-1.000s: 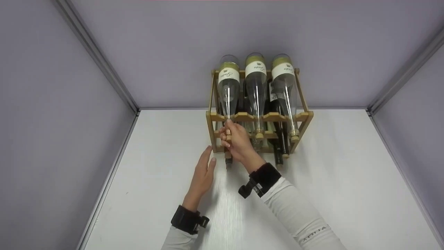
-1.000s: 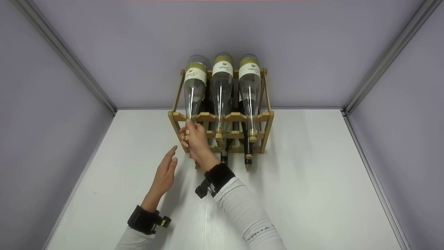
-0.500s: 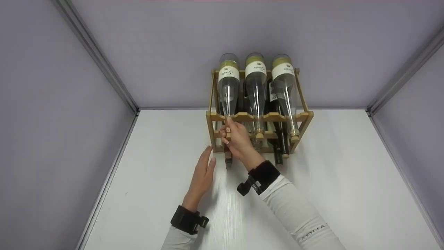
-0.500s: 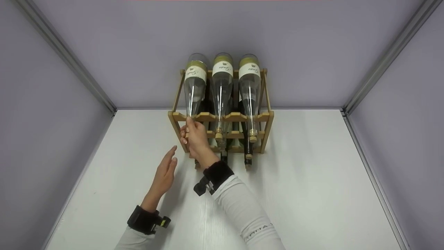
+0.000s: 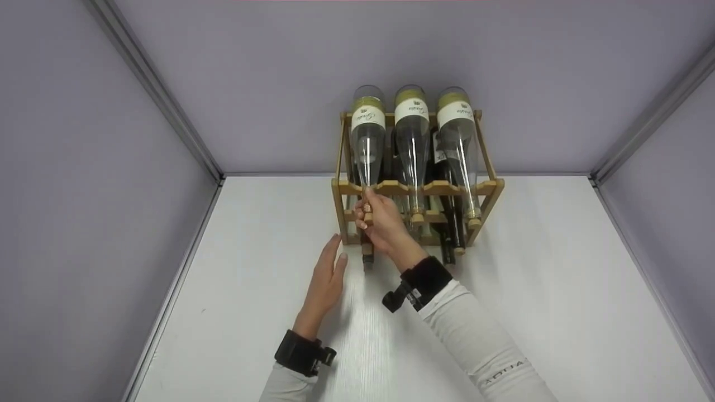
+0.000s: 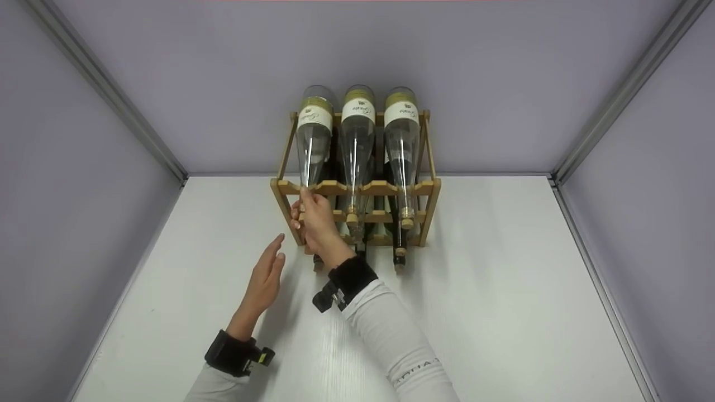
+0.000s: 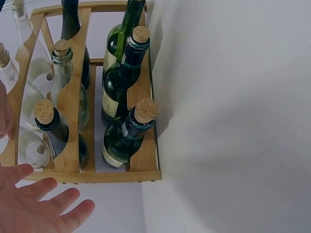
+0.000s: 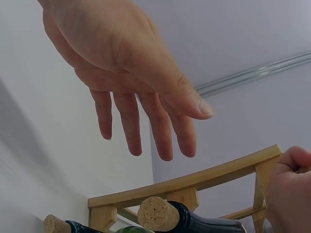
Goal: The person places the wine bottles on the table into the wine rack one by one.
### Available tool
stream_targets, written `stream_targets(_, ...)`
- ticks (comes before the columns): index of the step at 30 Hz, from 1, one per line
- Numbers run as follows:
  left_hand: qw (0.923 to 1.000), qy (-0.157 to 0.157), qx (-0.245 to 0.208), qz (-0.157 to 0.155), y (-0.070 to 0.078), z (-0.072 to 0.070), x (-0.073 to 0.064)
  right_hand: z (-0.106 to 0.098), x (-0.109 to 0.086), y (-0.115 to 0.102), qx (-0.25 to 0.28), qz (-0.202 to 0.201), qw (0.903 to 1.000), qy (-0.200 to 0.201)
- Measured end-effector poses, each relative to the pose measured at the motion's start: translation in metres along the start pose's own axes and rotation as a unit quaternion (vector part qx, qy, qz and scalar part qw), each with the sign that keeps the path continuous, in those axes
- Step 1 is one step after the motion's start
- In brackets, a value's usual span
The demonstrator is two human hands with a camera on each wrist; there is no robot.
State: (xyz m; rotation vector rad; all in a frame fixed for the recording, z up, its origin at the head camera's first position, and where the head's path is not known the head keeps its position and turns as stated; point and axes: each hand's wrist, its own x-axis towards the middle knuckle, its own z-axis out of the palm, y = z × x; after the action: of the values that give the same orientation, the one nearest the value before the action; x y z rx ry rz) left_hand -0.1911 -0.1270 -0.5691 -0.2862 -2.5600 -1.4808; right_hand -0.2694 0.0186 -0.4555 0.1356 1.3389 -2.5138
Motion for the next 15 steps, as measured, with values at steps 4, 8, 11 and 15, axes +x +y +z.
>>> stream_targets(4, 1.0000, 0.001, -0.003, 0.002, 0.001, 0.000, 0.001, 0.000, 0.001, -0.001, 0.006, 0.003, 1.0000, 0.003)
stream_targets(8, 1.0000, 0.003, -0.006, 0.002, 0.002, 0.000, 0.001, -0.001, -0.002, -0.001, -0.001, 0.008, 1.0000, 0.004)
stream_targets(11, 1.0000, 0.002, -0.006, 0.002, 0.002, 0.000, 0.002, -0.002, -0.007, -0.001, -0.019, 0.013, 0.9997, 0.003)
stream_targets(15, 1.0000, -0.003, -0.006, -0.005, 0.001, -0.002, 0.003, -0.002, -0.015, -0.003, -0.050, 0.012, 0.9987, -0.003)
